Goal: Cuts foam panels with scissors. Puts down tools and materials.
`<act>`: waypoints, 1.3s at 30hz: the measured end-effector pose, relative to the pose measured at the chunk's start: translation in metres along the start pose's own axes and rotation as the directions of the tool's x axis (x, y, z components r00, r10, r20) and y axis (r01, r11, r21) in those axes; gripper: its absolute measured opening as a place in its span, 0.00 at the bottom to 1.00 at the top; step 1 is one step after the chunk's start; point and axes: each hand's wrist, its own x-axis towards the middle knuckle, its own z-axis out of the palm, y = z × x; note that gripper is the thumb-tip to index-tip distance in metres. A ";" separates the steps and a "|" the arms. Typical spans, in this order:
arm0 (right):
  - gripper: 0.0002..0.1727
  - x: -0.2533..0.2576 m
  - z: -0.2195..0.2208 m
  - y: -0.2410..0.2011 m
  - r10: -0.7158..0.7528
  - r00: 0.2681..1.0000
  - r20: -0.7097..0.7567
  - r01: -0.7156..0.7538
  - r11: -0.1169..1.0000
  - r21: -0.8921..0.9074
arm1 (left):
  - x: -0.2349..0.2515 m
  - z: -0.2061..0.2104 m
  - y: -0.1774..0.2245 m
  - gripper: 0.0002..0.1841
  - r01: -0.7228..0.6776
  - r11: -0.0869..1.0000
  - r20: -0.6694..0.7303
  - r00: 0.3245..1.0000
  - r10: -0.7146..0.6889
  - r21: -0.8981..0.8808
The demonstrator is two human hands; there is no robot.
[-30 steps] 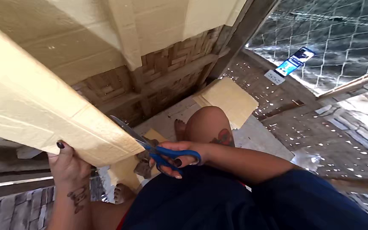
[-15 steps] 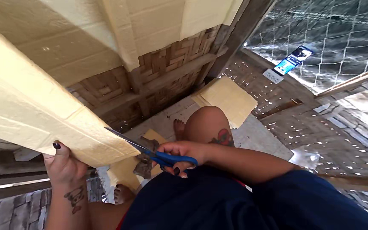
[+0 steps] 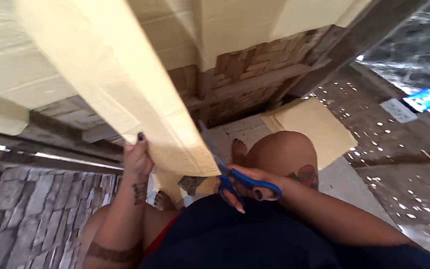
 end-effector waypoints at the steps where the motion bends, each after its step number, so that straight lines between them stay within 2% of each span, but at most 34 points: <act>1: 0.41 0.001 -0.002 0.003 -0.014 1.000 0.022 0.013 1.000 0.015 | 0.000 0.000 -0.001 0.12 0.011 1.000 0.006 1.000 -0.011 -0.011; 6: 0.41 0.007 -0.005 0.012 -0.072 0.995 0.073 0.066 0.994 0.084 | 0.002 -0.001 0.000 0.13 0.041 0.999 -0.012 0.999 -0.042 -0.030; 9: 0.40 0.008 -0.004 0.012 -0.098 0.994 0.039 0.094 0.992 0.086 | 0.003 -0.002 0.001 0.10 0.039 0.999 -0.040 0.998 -0.040 -0.029; 14: 0.39 0.005 -0.003 0.013 -0.105 0.994 0.008 0.104 0.990 0.096 | 0.006 -0.009 0.000 0.14 0.004 0.998 -0.016 1.000 -0.005 -0.063; 18: 0.35 0.005 0.001 0.011 -0.105 0.994 -0.019 0.106 0.989 0.100 | 0.005 -0.008 0.003 0.12 -0.002 0.998 -0.019 1.000 0.001 -0.070; 27: 0.32 0.001 0.012 0.001 -0.072 0.991 -0.111 0.077 0.996 0.043 | 0.006 -0.008 0.004 0.11 -0.027 0.996 -0.025 0.999 0.025 -0.079; 34: 0.29 0.000 0.011 0.004 -0.080 0.989 -0.121 0.080 0.997 0.000 | 0.010 -0.010 0.003 0.15 -0.034 0.996 -0.023 0.999 0.032 -0.086; 39: 0.27 0.001 0.009 0.005 -0.073 0.991 -0.112 0.070 0.997 -0.025 | 0.010 -0.011 0.003 0.13 -0.025 0.996 -0.006 1.000 0.025 -0.090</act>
